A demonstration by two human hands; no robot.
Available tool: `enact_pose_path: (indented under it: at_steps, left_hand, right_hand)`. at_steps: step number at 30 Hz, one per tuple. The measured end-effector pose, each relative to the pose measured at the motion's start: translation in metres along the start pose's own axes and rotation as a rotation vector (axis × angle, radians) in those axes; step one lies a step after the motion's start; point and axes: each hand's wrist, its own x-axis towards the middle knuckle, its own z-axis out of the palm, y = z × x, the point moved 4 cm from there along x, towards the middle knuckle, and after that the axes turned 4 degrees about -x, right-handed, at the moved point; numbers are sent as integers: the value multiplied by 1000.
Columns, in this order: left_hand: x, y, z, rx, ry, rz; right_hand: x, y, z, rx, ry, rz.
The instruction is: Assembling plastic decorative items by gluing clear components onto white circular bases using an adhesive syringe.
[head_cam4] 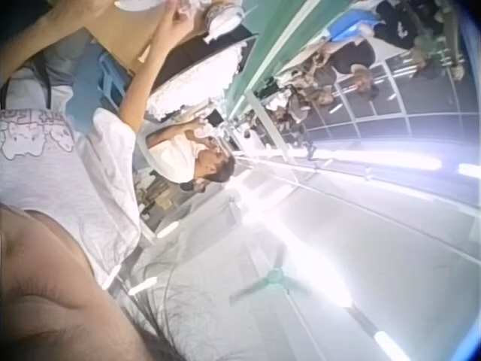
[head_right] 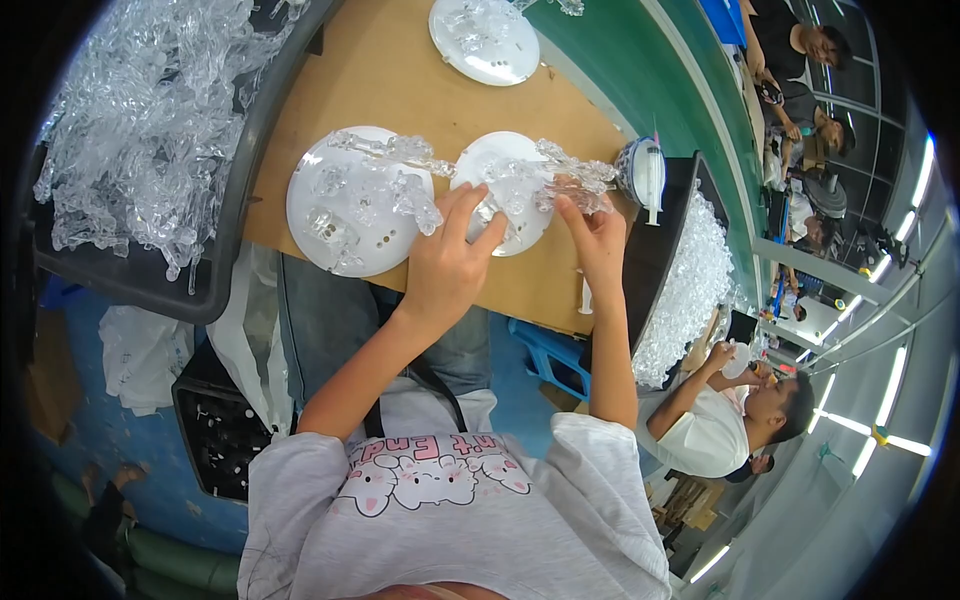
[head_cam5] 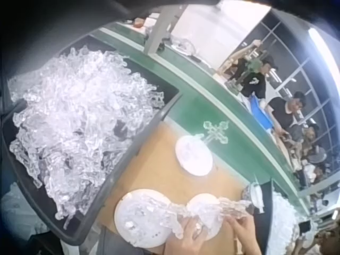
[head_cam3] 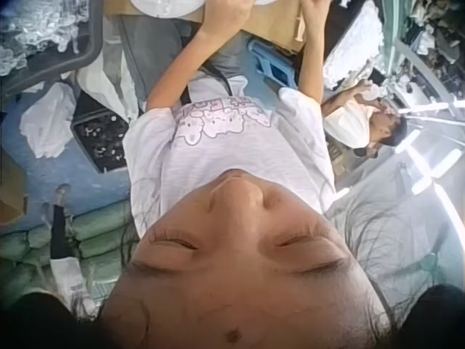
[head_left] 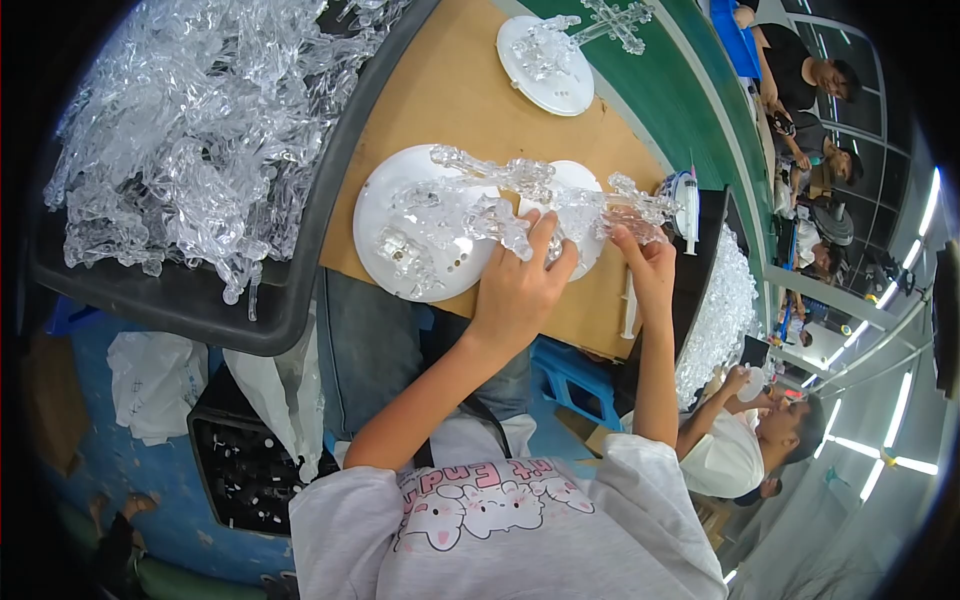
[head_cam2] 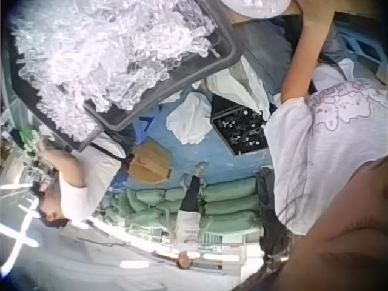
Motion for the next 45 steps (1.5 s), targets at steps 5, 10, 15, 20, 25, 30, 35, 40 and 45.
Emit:
enact_pose_path:
  at_steps: [5,10,15,20,25,30,35,40,45]
  left_hand:
    - [-2,-1,0,6,4,-1]
    - [-1,1,2,3,13,7]
    - [-3,-1,2,26,11,9]
    - [0,1,2,40,18,29]
    - [-2,0,3,57,33,38]
    - [-3,-3,0,-16,28,-3]
    - [-3,-2,1,-38,-8,1]
    - [-1,-2,0,-15,12,8]
    - [-1,-2,2,-11,26,0]
  right_hand:
    - [-4,6,4,105,32,46]
    - [-12,-3,10,-30,118,-77]
    - [-15,-19,17,-300,120,-72]
    - [-18,-16,16,-472,108,-305]
    - [-16,-11,18,-284,157,-169]
    - [-10,8,5,137,79,57]
    - [-7,13,-1,165,66,114]
    - [-7,13,-2,61,25,155]
    - [-8,5,2,-18,74,70]
